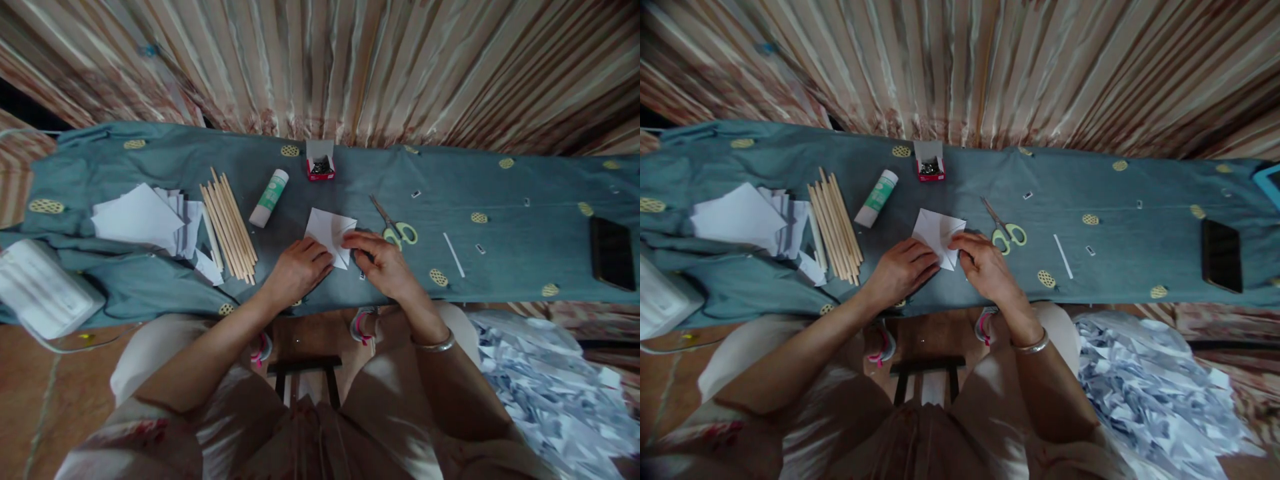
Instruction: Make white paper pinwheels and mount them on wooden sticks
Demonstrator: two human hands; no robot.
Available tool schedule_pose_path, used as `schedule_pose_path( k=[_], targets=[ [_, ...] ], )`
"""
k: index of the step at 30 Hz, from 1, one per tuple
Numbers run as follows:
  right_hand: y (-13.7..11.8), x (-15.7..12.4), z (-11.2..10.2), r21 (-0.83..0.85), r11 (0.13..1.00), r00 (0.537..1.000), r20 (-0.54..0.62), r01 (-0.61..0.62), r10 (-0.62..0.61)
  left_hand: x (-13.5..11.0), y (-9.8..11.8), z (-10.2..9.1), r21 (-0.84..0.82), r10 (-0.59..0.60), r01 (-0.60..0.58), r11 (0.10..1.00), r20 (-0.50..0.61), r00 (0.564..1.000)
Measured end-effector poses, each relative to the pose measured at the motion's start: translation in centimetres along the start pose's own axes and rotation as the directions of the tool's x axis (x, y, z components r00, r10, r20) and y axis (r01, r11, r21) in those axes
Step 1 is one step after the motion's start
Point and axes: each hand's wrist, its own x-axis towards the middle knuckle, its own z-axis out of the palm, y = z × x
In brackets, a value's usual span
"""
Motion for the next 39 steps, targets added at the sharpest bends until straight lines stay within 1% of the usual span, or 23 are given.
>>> schedule_pose_path(
  k=[6,11,15,19,21,23,26,29,33,39],
  targets=[
    [0.0,-0.1,-0.3,0.044,0.999,0.998,0.048,-0.031,0.029,0.0,0.2,-0.2,0.044,0.023,-0.022,0.999,-0.026,0.999],
    [-0.3,-0.3,-0.2,0.137,0.989,0.997,0.060,-0.054,0.046,-0.5,0.4,-0.4,-0.028,-0.003,0.002,1.000,-0.053,0.999],
    [-0.5,-0.4,0.3,0.228,0.971,0.997,0.055,-0.065,0.054,-1.1,0.8,-0.6,-0.065,-0.001,-0.002,0.998,-0.038,0.999],
    [-0.8,-0.3,0.8,0.255,0.963,0.996,0.033,-0.087,0.081,-1.3,0.9,-0.6,-0.080,-0.014,0.009,0.997,-0.061,0.998],
    [-0.9,-0.2,0.9,0.242,0.966,0.996,0.012,-0.094,0.094,-1.4,0.9,-0.6,-0.099,-0.041,0.033,0.994,-0.071,0.997],
    [-1.1,-0.1,1.1,0.211,0.974,0.996,-0.012,-0.086,0.091,-1.5,0.9,-0.6,-0.118,-0.049,0.041,0.992,-0.059,0.997],
    [-1.3,0.0,1.4,0.138,0.989,0.998,-0.024,-0.055,0.059,-1.6,0.9,-0.7,-0.136,-0.019,0.015,0.991,-0.026,0.999],
    [-1.4,0.1,1.6,0.066,0.997,0.999,-0.029,-0.041,0.043,-1.6,0.8,-0.6,-0.148,-0.015,0.012,0.989,-0.019,1.000],
    [-1.5,0.1,1.7,0.000,0.999,0.998,-0.043,-0.049,0.049,-1.6,0.8,-0.3,-0.156,-0.033,0.028,0.987,-0.031,0.999],
    [-1.4,-0.2,1.2,-0.017,0.999,0.998,-0.046,-0.045,0.044,-1.7,0.8,0.0,-0.171,-0.046,0.034,0.985,-0.070,0.997]
  ],
)
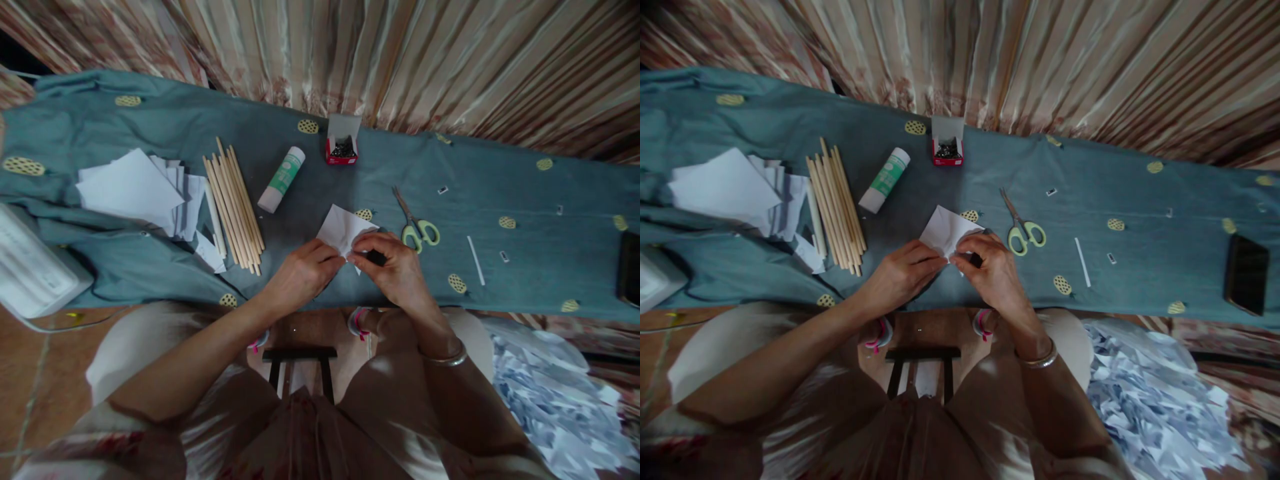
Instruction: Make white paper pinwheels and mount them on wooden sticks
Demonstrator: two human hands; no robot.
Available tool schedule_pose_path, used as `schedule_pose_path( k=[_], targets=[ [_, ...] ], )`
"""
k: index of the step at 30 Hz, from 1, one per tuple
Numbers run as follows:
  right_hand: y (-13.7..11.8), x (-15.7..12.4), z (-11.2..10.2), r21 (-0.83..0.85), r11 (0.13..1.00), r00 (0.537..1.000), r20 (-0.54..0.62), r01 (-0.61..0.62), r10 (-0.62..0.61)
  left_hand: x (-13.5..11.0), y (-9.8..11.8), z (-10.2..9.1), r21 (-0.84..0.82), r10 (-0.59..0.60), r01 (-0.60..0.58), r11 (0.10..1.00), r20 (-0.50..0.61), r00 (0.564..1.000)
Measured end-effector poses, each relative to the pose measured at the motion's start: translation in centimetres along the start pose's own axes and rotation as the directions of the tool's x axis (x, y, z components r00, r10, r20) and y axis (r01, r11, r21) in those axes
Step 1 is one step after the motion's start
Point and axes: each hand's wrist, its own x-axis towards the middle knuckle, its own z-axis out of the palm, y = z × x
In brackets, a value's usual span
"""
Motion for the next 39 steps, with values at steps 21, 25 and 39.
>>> schedule_pose_path(
  k=[21,25,39],
  targets=[
    [-0.60,-0.45,-0.52,-0.169,0.980,0.994,0.058,0.100,-0.092,0.07,0.12,-0.06,-0.042,-0.054,0.055,0.998,0.029,0.998],
    [-0.52,-0.47,-0.43,-0.161,0.980,0.992,0.066,0.116,-0.107,-0.03,0.16,-0.03,-0.041,-0.047,0.048,0.998,0.030,0.998],
    [-0.54,-0.52,-0.33,-0.212,0.968,0.988,0.099,0.134,-0.116,0.12,0.15,0.03,-0.018,-0.034,0.035,0.999,0.015,0.999]
  ],
)
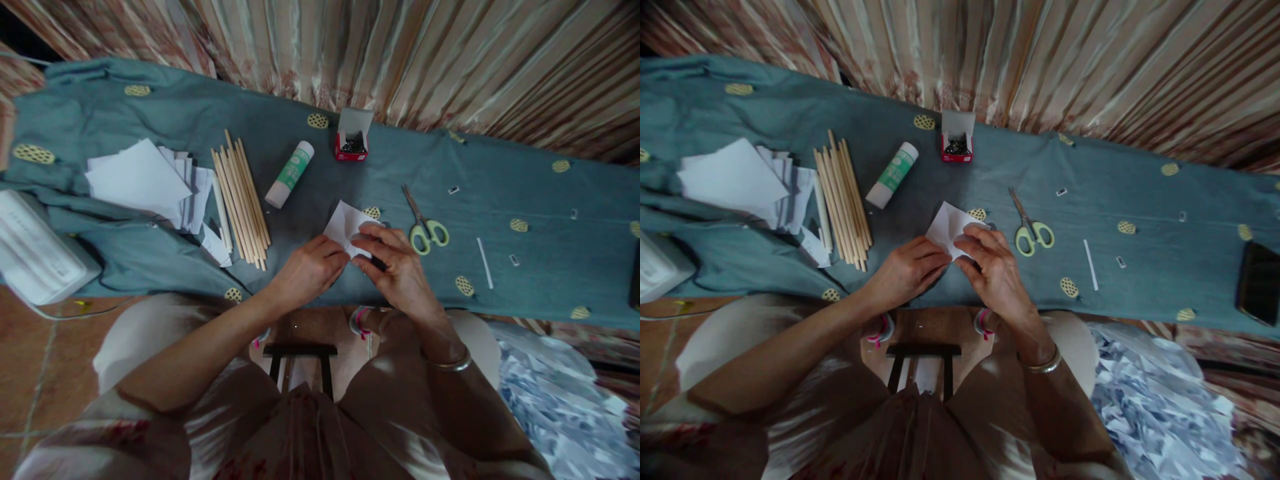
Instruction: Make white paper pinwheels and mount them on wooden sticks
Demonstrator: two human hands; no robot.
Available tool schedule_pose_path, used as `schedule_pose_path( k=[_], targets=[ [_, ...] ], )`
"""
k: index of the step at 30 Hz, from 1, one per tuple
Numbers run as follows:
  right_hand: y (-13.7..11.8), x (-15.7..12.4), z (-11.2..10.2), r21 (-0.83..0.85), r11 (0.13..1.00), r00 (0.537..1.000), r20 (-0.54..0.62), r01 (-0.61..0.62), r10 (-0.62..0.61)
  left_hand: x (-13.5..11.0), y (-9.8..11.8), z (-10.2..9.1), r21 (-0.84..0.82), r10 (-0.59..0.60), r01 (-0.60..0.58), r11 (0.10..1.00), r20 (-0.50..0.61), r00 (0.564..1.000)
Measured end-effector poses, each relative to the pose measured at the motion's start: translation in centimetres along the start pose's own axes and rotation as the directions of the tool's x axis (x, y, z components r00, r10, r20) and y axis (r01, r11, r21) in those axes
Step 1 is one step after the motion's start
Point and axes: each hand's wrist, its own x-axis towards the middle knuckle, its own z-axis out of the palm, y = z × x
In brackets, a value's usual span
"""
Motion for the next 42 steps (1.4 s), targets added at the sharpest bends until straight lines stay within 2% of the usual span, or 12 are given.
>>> schedule_pose_path(
  k=[18,27,33,37,42],
  targets=[
    [0.0,-0.1,0.0,-0.028,1.000,0.999,0.046,0.005,-0.004,0.0,0.0,0.0,0.024,-0.010,0.009,1.000,0.022,1.000],
    [-1.0,-0.3,0.7,-0.081,0.996,0.998,0.056,0.023,-0.018,0.1,0.1,-0.2,0.027,0.008,-0.008,1.000,-0.001,1.000],
    [-1.0,-0.4,1.7,-0.124,0.992,0.999,0.024,0.033,-0.031,0.0,0.0,0.0,0.029,-0.001,0.001,1.000,0.019,1.000],
    [-0.7,-0.4,1.5,-0.076,0.996,0.997,-0.059,0.045,-0.050,0.1,0.0,-0.1,0.043,0.004,-0.006,0.999,0.034,0.999],
    [0.7,0.3,0.8,-0.003,0.999,0.989,-0.139,-0.047,0.046,0.3,0.1,-0.3,0.057,0.012,-0.015,0.998,0.051,0.999]
  ],
)
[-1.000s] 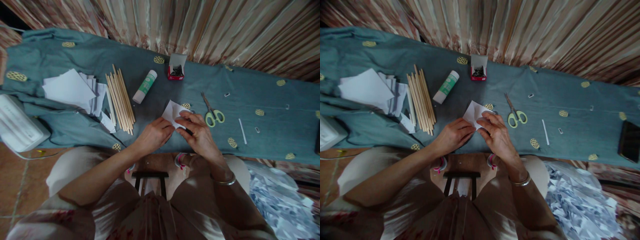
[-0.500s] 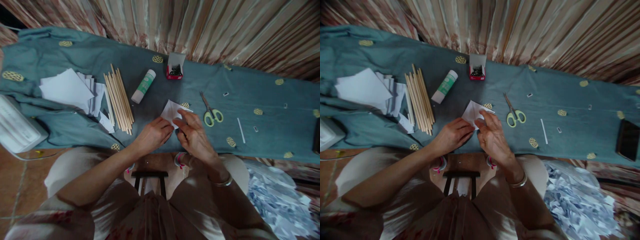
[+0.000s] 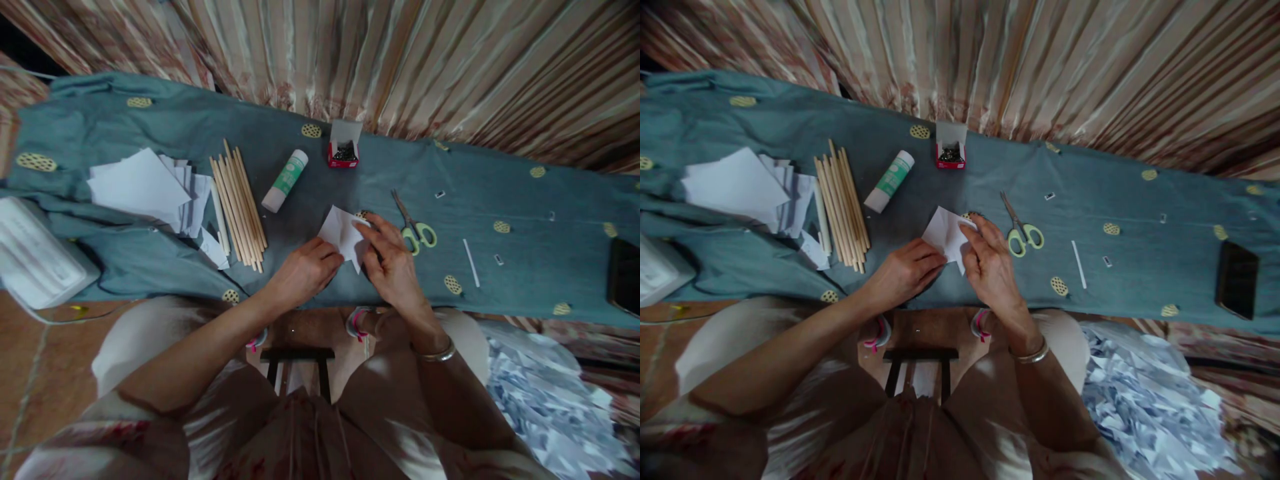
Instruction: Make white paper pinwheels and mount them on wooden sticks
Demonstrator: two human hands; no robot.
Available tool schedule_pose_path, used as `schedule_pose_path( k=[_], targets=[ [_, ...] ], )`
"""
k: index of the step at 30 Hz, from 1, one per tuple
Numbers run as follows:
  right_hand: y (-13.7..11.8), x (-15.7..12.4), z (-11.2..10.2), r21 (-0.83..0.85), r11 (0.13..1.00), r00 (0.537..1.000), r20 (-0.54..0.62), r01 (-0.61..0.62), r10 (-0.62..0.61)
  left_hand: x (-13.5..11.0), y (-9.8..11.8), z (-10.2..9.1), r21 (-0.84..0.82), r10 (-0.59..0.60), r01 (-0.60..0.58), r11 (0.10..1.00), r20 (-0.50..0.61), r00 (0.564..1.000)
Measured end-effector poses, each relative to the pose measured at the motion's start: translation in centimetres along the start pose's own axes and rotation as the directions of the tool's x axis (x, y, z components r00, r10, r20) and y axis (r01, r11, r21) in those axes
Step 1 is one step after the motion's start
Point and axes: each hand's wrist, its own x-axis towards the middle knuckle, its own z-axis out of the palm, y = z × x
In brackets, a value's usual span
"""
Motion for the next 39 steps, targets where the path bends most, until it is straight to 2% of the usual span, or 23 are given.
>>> schedule_pose_path(
  k=[6,14,16,20,24,28,34,39],
  targets=[
    [1.2,1.4,-0.7,0.056,0.997,0.999,0.027,-0.044,0.043,-0.1,-0.7,-0.9,0.030,0.002,-0.002,1.000,-0.012,1.000],
    [0.9,0.4,-1.3,0.214,0.971,0.992,0.093,-0.108,0.090,-0.5,-4.1,-3.1,0.035,-0.081,0.083,0.996,-0.062,0.995],
    [0.8,0.2,-1.4,0.215,0.969,0.988,0.121,-0.125,0.101,-0.5,-3.9,-3.3,0.029,-0.083,0.085,0.996,-0.078,0.994],
    [0.7,0.1,-1.5,0.196,0.973,0.987,0.125,-0.119,0.096,-0.5,-2.0,-2.9,0.033,-0.043,0.047,0.998,-0.099,0.994],
    [0.6,0.1,-1.6,0.155,0.982,0.989,0.117,-0.105,0.087,-0.5,-0.5,-2.0,0.107,0.023,-0.021,0.994,-0.020,1.000],
    [0.3,0.2,-1.8,0.129,0.989,0.992,0.107,-0.077,0.063,-0.3,-0.3,-1.5,0.186,0.044,-0.050,0.981,0.038,0.998],
    [-0.2,0.3,-1.9,0.125,0.992,0.996,0.089,-0.018,0.007,-0.3,-0.1,-1.2,0.243,0.080,-0.085,0.966,0.029,0.996],
    [0.1,0.2,-1.8,0.203,0.979,0.988,0.153,-0.001,-0.031,-0.5,0.0,-1.1,0.247,0.071,-0.077,0.966,0.034,0.997]
  ],
)
